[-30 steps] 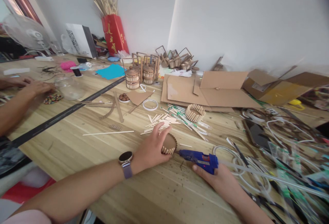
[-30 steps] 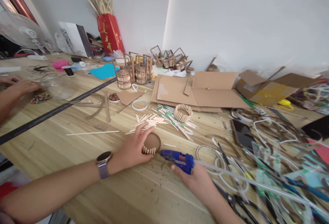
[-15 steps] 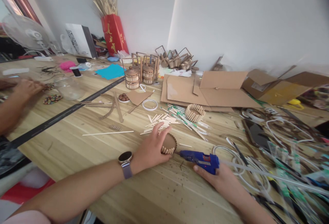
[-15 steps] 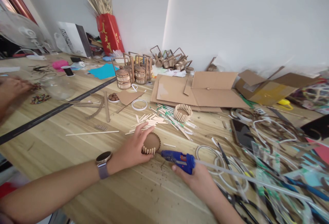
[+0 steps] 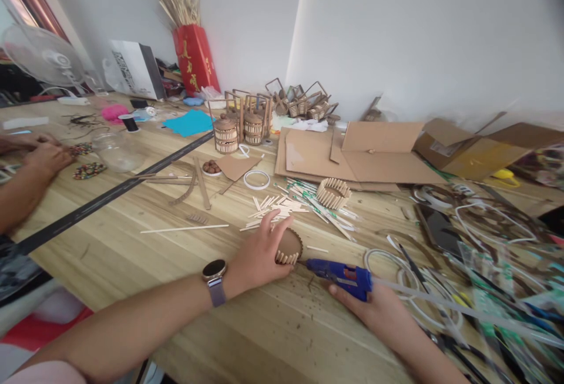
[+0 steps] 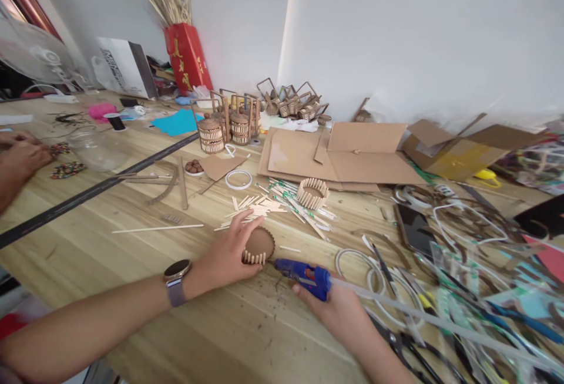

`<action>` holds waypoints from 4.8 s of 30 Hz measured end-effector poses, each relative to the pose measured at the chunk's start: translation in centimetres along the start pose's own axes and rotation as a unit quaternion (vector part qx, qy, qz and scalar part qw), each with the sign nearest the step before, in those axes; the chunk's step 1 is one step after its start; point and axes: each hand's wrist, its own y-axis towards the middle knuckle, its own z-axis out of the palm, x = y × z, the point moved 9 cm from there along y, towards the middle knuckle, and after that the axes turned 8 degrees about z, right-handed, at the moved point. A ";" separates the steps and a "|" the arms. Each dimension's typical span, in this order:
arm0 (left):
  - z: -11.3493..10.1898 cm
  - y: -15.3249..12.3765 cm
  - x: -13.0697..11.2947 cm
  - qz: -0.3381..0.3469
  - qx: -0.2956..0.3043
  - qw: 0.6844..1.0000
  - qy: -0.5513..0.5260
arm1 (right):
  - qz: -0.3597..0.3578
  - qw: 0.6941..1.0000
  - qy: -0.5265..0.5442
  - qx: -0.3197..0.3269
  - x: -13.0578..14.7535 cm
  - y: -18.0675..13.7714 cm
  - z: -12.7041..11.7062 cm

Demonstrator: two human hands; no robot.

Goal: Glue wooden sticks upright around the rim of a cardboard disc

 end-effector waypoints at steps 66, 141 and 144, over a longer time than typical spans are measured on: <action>0.0 0.2 -0.3 0.012 0.009 1.000 -0.011 | -0.127 0.934 -0.303 0.140 6.3 4.3 2.5; -0.1 0.2 -0.4 0.020 0.005 1.000 -0.022 | -0.164 0.977 -0.093 0.104 7.8 3.8 3.3; -0.1 0.2 -0.4 0.031 -0.001 0.999 -0.019 | -0.165 0.976 -0.095 0.105 7.8 3.7 3.4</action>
